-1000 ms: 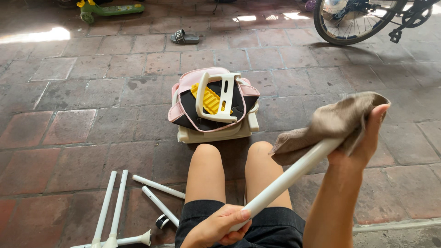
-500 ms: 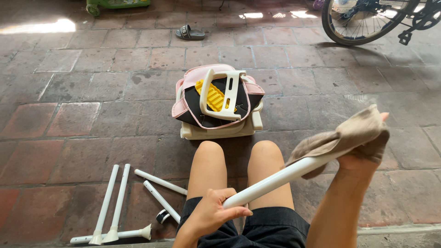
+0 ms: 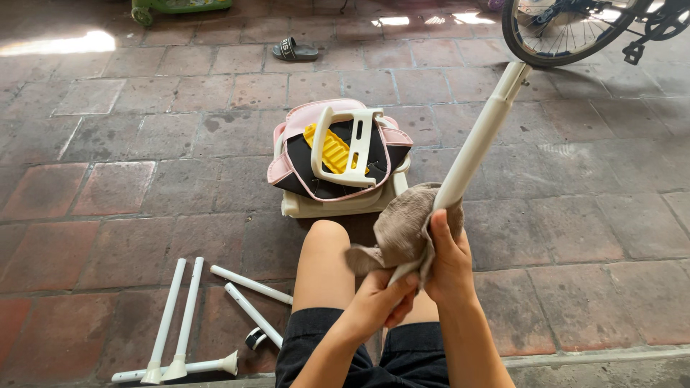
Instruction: The person sits on a tiled floor and wipes several white plastic furniture components with a brown cloth. They clean a frame piece and multiple cylindrical legs one by one, placing each cleaned item into a pink and black bag.
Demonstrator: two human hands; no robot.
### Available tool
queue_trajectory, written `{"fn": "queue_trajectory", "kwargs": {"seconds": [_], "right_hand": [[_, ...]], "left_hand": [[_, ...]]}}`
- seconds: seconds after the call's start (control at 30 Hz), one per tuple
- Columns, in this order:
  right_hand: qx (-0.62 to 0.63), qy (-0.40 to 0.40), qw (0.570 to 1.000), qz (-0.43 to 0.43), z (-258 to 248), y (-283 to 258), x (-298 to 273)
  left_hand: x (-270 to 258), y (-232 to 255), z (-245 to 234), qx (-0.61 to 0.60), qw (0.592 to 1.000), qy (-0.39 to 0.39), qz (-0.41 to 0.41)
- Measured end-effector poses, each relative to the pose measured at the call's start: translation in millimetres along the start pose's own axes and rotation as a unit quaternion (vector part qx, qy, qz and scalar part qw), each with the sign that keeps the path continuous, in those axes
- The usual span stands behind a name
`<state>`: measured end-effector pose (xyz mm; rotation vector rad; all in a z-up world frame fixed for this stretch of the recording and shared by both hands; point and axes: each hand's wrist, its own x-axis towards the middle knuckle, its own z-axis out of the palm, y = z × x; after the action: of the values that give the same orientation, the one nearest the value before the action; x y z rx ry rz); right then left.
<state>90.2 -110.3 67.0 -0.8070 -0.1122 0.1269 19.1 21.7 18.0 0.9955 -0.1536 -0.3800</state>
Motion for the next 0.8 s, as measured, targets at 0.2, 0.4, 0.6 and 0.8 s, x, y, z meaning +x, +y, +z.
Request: {"fn": "queue_trajectory", "kwargs": {"seconds": [0.2, 0.4, 0.6, 0.8], "right_hand": [[-0.204, -0.061, 0.977, -0.033, -11, 14, 16], [-0.443, -0.074, 0.887, -0.106, -5, -7, 22], [-0.695, -0.087, 0.683, -0.207, -3, -26, 25], [-0.767, -0.134, 0.537, -0.326, -2, -45, 40]], "left_hand": [[19, 10, 6, -0.013, 0.993, 0.106, 0.046], [1, 63, -17, 0.311, 0.948, 0.032, 0.063], [-3, 122, -26, 0.097, 0.877, 0.227, 0.412], [-24, 169, -17, 0.718, 0.442, 0.355, 0.404]]}}
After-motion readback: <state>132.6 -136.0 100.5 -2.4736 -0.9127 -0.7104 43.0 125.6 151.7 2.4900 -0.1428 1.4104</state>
